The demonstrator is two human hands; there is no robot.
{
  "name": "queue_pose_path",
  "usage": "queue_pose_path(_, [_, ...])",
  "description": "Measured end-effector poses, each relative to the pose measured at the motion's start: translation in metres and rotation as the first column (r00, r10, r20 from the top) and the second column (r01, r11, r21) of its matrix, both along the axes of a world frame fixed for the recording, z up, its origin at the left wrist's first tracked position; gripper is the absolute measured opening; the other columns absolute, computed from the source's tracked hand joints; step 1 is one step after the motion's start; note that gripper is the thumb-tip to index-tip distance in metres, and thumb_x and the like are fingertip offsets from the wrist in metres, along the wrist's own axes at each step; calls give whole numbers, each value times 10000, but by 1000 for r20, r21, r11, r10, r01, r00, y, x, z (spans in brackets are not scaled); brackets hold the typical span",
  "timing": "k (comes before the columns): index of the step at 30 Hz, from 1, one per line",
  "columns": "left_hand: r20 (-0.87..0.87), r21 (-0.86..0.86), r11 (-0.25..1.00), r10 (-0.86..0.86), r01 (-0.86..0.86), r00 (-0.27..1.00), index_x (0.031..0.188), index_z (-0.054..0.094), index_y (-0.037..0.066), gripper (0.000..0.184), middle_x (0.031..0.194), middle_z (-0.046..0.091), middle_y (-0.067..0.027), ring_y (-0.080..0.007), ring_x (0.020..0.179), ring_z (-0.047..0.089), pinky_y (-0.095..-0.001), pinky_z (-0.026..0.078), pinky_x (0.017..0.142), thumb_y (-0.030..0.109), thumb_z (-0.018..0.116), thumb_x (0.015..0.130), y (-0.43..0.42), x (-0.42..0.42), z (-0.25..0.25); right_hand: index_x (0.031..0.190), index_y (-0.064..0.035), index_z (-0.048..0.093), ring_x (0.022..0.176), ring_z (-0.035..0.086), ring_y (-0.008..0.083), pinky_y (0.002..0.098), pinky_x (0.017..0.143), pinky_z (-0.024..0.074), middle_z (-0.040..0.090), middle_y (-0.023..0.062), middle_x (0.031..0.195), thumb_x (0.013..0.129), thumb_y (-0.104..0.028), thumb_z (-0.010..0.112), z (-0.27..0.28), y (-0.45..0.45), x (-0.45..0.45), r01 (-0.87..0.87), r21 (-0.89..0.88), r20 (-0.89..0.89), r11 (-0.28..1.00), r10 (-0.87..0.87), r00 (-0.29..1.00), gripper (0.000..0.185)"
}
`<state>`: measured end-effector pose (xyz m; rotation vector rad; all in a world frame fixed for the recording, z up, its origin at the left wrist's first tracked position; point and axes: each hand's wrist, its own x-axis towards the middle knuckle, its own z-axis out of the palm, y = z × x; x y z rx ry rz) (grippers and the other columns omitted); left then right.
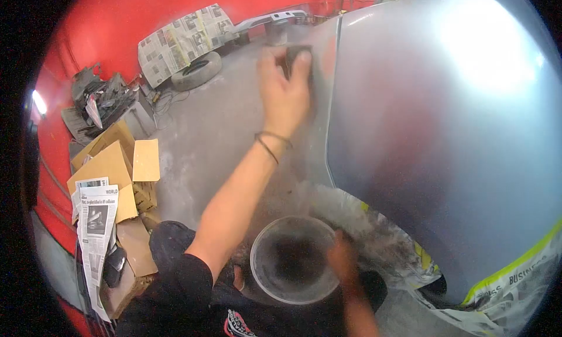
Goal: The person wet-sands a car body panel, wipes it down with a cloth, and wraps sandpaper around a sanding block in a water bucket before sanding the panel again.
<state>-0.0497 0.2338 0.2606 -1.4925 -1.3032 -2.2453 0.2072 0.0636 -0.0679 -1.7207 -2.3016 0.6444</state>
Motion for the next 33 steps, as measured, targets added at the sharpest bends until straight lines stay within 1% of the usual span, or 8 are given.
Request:
queue_pose_path(10, [-101, -4, 999, 49, -50, 994, 1116, 596, 25, 338, 1102, 610, -195, -383, 1083, 586, -552, 406, 968, 300, 721, 965, -22, 22, 1, 1370, 36, 493, 919, 707, 508, 601, 809, 562, 711, 301, 1037, 888, -188, 688, 2, 2, -2, 4, 23, 80, 1000, -6, 997, 566])
queue_pose_path(14, [209, -239, 969, -15, 66, 978, 1168, 598, 28, 385, 1165, 615, -190, -386, 1130, 583, -537, 411, 986, 344, 703, 975, 24, -13, 35, 1374, 58, 484, 909, 709, 510, 594, 809, 562, 715, 306, 1022, 892, -179, 689, 17, -5, -5, 2, 19, 14, 1000, -2, 1000, 575])
queue_pose_path(17, [104, -181, 981, 97, -77, 990, 1160, 591, 23, 400, 1163, 628, -209, -394, 1122, 598, -512, 430, 990, 343, 723, 958, 16, 2, 23, 1369, 61, 487, 895, 710, 512, 597, 805, 558, 715, 314, 1010, 892, -171, 684, 22, -3, -8, 2, 24, -11, 1000, -2, 1000, 566])
queue_pose_path(21, [-37, -232, 960, -169, 156, 985, 1205, 627, 18, 331, 1136, 665, -108, -213, 1064, 617, -378, 501, 958, 258, 738, 1004, -54, 9, -6, 1363, 60, 500, 887, 706, 521, 609, 806, 552, 716, 317, 1001, 885, -159, 686, 25, -3, -7, 16, -29, 3, 999, -16, 1000, 557])
queue_pose_path(24, [199, -368, 792, -445, 487, 873, 1339, 624, 35, 378, 1211, 652, -61, -187, 1116, 609, -352, 486, 1012, 259, 692, 1043, -104, -11, -22, 1365, 52, 522, 997, 693, 518, 578, 865, 553, 707, 317, 1079, 884, -157, 699, 23, -4, -7, 28, -51, 22, 998, -27, 999, 553])
queue_pose_path(26, [469, -423, 578, -518, 697, 715, 1425, 607, 54, 419, 1271, 643, -36, -161, 1151, 600, -340, 471, 1049, 269, 659, 1068, -154, -19, -34, 1380, 50, 528, 1059, 680, 496, 542, 915, 546, 692, 311, 1146, 908, -185, 703, 1, 6, -2, -12, 177, -38, 984, 19, 999, 556])
queue_pose_path(30, [573, -506, 376, -527, 776, 628, 1445, 612, 82, 425, 1292, 671, -22, -119, 1179, 606, -322, 475, 1069, 312, 627, 1088, -209, -31, -93, 1391, 28, 567, 1236, 642, 420, 488, 1069, 502, 677, 257, 1286, 1054, -234, 604, 30, -13, -15, -23, 354, -254, 935, 119, 960, 429])
queue_pose_path(33, [765, -334, 199, -514, 921, 388, 1420, 624, 86, 400, 1287, 679, -28, -125, 1217, 604, -330, 459, 1111, 314, 628, 1092, -229, -24, -121, 1438, -4, 539, 1184, 670, 329, 451, 1039, 517, 688, 191, 1310, 1134, -391, 499, 83, -42, -51, 61, -276, -828, 959, -269, 493, 494])
